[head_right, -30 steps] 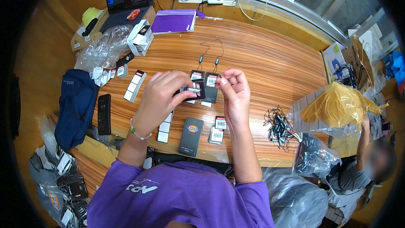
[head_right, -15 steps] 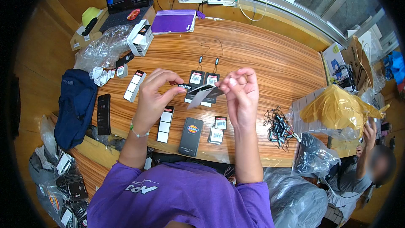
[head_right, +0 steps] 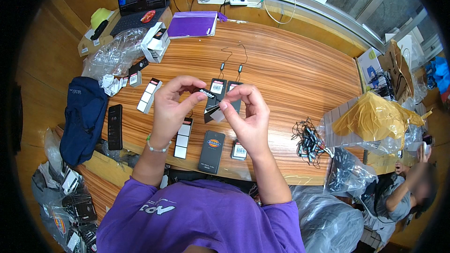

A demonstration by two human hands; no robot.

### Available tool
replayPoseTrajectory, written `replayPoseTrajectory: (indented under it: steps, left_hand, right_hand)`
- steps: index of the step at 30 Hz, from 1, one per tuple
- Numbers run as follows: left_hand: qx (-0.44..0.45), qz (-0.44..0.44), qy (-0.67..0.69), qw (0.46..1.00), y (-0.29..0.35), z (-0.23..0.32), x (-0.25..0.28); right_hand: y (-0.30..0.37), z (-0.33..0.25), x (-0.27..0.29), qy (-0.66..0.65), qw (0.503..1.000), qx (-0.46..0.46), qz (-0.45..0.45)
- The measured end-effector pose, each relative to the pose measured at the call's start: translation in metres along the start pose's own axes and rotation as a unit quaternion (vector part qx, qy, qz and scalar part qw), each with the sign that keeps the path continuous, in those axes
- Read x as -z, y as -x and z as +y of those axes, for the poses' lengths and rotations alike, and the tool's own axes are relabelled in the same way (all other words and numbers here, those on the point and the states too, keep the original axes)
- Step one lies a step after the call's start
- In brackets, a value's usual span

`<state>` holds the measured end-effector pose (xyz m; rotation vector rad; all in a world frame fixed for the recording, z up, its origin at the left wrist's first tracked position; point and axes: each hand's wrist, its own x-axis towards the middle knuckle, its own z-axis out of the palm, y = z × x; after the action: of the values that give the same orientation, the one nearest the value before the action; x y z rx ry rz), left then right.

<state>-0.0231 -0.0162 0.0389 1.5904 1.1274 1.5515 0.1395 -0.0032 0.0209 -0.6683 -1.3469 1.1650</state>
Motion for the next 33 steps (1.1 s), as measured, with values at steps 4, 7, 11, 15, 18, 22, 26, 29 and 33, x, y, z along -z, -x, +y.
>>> replayPoseTrajectory:
  steps: [4, 7, 11, 15, 18, 22, 26, 29, 33]
  left_hand:
    - [0.042, -0.012, 0.066, 0.997, 0.001, -0.004, -0.002]
    - [0.045, -0.009, 0.074, 0.996, 0.001, -0.007, -0.003]
    - [0.053, -0.005, 0.087, 0.995, 0.001, -0.011, -0.002]
    - [0.071, -0.01, 0.078, 0.994, 0.001, -0.011, -0.004]
    - [0.092, -0.018, 0.088, 0.992, 0.0, -0.01, -0.005]
    - [0.126, -0.056, 0.056, 0.989, -0.003, -0.008, 0.0]
    - [0.157, -0.089, 0.073, 0.981, -0.006, -0.011, 0.002]
    - [0.182, -0.093, 0.105, 0.973, -0.007, -0.012, 0.003]
    - [0.194, -0.108, 0.126, 0.967, -0.007, -0.017, 0.003]
  right_hand:
    - [0.001, 0.0, 0.0, -0.004, 1.0, -0.007, -0.002]
    - [0.0, -0.001, 0.001, -0.008, 1.0, -0.004, 0.006]
    - [0.0, -0.003, 0.0, 0.007, 1.0, 0.004, 0.003]
    - [0.0, -0.003, 0.001, 0.031, 0.999, 0.014, -0.006]
    - [0.0, -0.004, -0.002, 0.073, 0.997, 0.033, 0.009]
    - [0.002, -0.004, -0.001, 0.189, 0.979, 0.072, 0.003]
    - [0.003, -0.007, 0.0, 0.211, 0.975, 0.065, -0.016]
    - [0.003, -0.007, 0.003, 0.177, 0.983, 0.038, -0.036]
    - [0.003, -0.006, 0.005, 0.11, 0.993, -0.003, -0.039]
